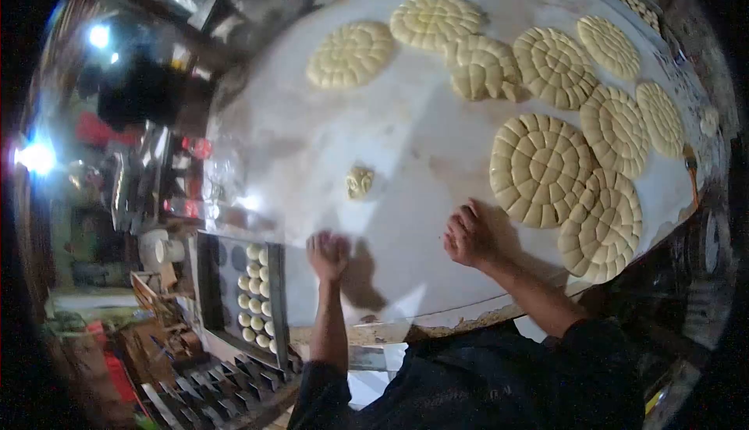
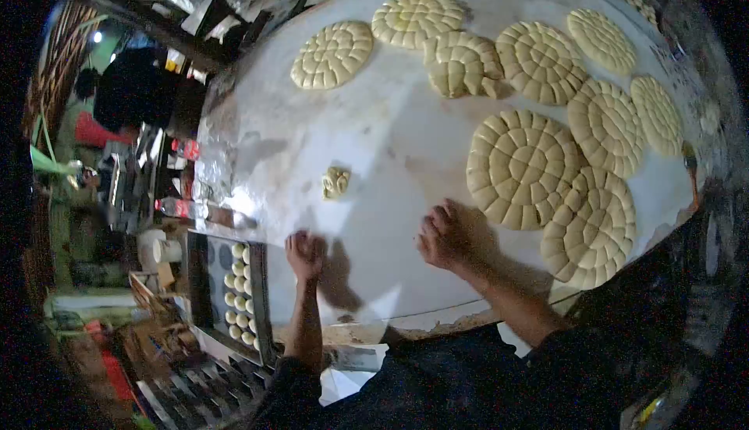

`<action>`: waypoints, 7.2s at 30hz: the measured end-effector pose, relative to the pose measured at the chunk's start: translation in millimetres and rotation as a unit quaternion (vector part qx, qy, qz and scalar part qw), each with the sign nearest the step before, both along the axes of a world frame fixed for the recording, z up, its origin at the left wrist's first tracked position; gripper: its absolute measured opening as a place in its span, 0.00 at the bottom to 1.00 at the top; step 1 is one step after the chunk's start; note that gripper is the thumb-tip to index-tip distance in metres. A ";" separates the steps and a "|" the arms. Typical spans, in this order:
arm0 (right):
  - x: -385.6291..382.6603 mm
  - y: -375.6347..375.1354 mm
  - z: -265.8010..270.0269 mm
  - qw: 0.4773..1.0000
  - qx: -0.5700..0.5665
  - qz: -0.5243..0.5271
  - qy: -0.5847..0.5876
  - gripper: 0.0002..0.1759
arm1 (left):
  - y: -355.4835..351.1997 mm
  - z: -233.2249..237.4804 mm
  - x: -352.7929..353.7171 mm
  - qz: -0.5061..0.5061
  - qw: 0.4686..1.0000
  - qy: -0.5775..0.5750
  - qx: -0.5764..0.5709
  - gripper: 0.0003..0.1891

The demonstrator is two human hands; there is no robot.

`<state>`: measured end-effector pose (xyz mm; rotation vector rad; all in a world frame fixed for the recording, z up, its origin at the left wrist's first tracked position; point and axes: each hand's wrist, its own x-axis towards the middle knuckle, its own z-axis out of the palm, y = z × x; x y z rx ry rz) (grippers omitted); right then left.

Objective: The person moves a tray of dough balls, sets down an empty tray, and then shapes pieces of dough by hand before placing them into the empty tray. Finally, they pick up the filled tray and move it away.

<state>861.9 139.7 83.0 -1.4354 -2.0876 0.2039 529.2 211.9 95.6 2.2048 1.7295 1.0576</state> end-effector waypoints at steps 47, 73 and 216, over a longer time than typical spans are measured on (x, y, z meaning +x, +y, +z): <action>-409.2 88.4 41.9 0.991 0.053 0.097 0.079 0.08 | 22.5 53.9 -344.1 0.127 0.953 0.158 -0.223 0.47; 57.7 -75.8 -3.7 0.918 -0.066 -0.347 0.181 0.06 | 375.3 -52.8 435.0 -0.285 0.876 -0.055 -0.386 0.19; 81.7 -59.1 3.6 0.922 -0.021 -0.267 0.279 0.05 | 273.5 4.9 449.7 -0.258 0.689 -0.425 -0.528 0.13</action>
